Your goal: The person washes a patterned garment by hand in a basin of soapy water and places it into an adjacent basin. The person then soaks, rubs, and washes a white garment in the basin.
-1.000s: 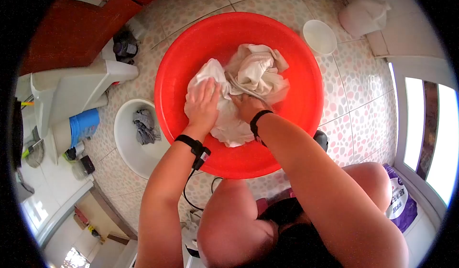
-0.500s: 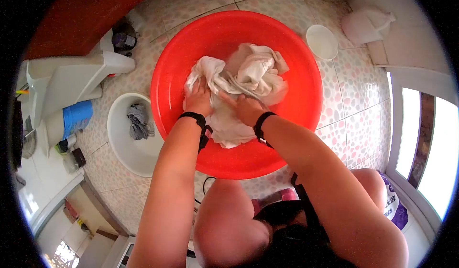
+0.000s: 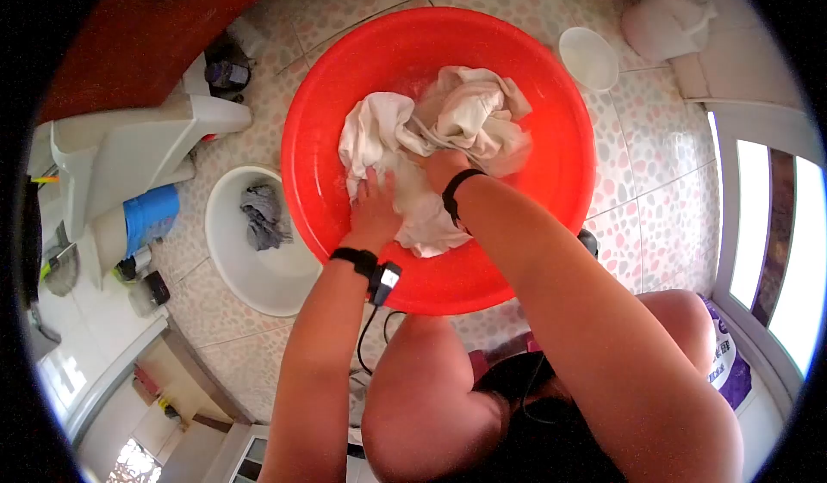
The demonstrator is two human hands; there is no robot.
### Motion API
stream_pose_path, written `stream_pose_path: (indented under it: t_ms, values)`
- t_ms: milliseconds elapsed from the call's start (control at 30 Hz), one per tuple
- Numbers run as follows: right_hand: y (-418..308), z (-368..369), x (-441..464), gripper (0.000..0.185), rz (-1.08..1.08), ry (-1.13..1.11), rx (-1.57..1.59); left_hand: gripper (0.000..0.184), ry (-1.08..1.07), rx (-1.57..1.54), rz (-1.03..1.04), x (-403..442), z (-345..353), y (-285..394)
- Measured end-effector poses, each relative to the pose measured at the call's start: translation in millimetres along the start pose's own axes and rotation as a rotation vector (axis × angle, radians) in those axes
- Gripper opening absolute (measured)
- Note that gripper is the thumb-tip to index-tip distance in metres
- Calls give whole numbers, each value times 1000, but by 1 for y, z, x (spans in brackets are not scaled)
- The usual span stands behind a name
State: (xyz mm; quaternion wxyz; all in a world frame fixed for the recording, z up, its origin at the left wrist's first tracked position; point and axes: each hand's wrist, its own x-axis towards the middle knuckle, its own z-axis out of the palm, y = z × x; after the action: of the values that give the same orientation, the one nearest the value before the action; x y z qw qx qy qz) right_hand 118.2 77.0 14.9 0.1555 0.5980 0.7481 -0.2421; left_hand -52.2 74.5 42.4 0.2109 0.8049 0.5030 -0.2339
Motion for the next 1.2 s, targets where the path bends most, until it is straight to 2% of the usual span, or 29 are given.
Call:
stream_pose_path:
  t_ms: [100, 167, 200, 267, 300, 367, 433, 500, 533, 600, 633, 667, 700, 733, 767, 800, 833, 900, 933, 967, 1000, 1033, 1067, 1100, 1133, 1167, 1200]
  values:
    - [6, -7, -8, 71, -47, 46, 92, 89, -99, -73, 7, 17, 6, -9]
    - [10, -20, -19, 80, -47, -151, 343, 90, -74, -12, 14, 17, 12, -12]
    - [16, -12, -25, 80, -53, -161, 330, 90, -75, -28, 6, 16, 14, -12]
    - [27, -4, -39, 89, -220, -2, 357, 82, -29, -92, -22, 16, 16, -9]
    - [26, -2, -47, 89, -222, -9, 341, 82, -23, -109, -24, 16, 17, -8]
    - [20, 0, -69, 92, -81, -81, 285, 84, -10, -91, -50, 16, 16, -5]
    - [26, 27, -75, 93, -163, -50, 219, 90, -49, -53, -53, 19, 17, -6]
    - [21, 32, -86, 78, -193, 137, -24, 97, -92, -5, -56, 14, 3, -6]
    - [18, 32, -90, 78, -188, 140, -30, 90, -121, -27, -31, 9, -10, -6]
    - [1, 22, -96, 55, -13, 88, -112, 83, -157, -48, -3, 3, -18, -12]
    - [-9, 16, -100, 55, -12, 84, -109, 69, -64, -137, 34, 2, -16, -19]
    - [-20, 3, -103, 41, -72, -10, 15, 55, 29, -225, 71, 1, -14, -24]
    - [-30, -7, -104, 32, -131, -103, 139, 55, 25, -221, 74, -4, -18, -24]
    - [-43, -15, -101, 32, -127, -101, 145, 40, 92, -343, 33, -11, -21, -24]
    - [-56, -21, -98, 30, -44, -219, 243, 27, 159, -465, -9, -17, -22, -24]
    - [-62, -23, -96, 31, 38, -337, 341, 27, 157, -461, -9, -21, -20, -23]
    - [-63, -7, -90, 31, 35, -337, 348, 23, 138, -547, 6, -26, -18, -22]
    - [-65, 25, -70, 38, -22, -213, 436, 20, 119, -628, 14, -35, -21, -19]
    - [-62, 31, -65, 38, -25, -212, 442, 20, 23, -644, 19, -38, -26, -16]
    - [-61, 26, -65, 30, 105, -201, 590, 20, -78, -660, 27, -42, -28, -15]
    - [-59, 24, -67, 24, 239, -189, 735, 20, -83, -660, 28, -46, -26, -13]
    - [-57, 24, -71, 24, 244, -191, 734, 21, -173, -666, 76, -47, -24, -11]
    - [-54, 25, -77, 20, 345, -96, 930, 22, -259, -673, 125, -48, -22, -9]
    - [-50, 28, -82, 15, 446, 5, 1124, 22, -257, -676, 131, -47, -12, -7]
    - [-45, 32, -84, 15, 450, 9, 1119, 23, -89, -750, 225, -44, 5, -3]
    - [-42, 34, -85, 11, 494, 80, 1372, 24, 81, -821, 318, -43, 7, 3]
    - [-40, 37, -86, 8, 533, 155, 1624, 24, 83, -823, 324, -42, 10, 9]
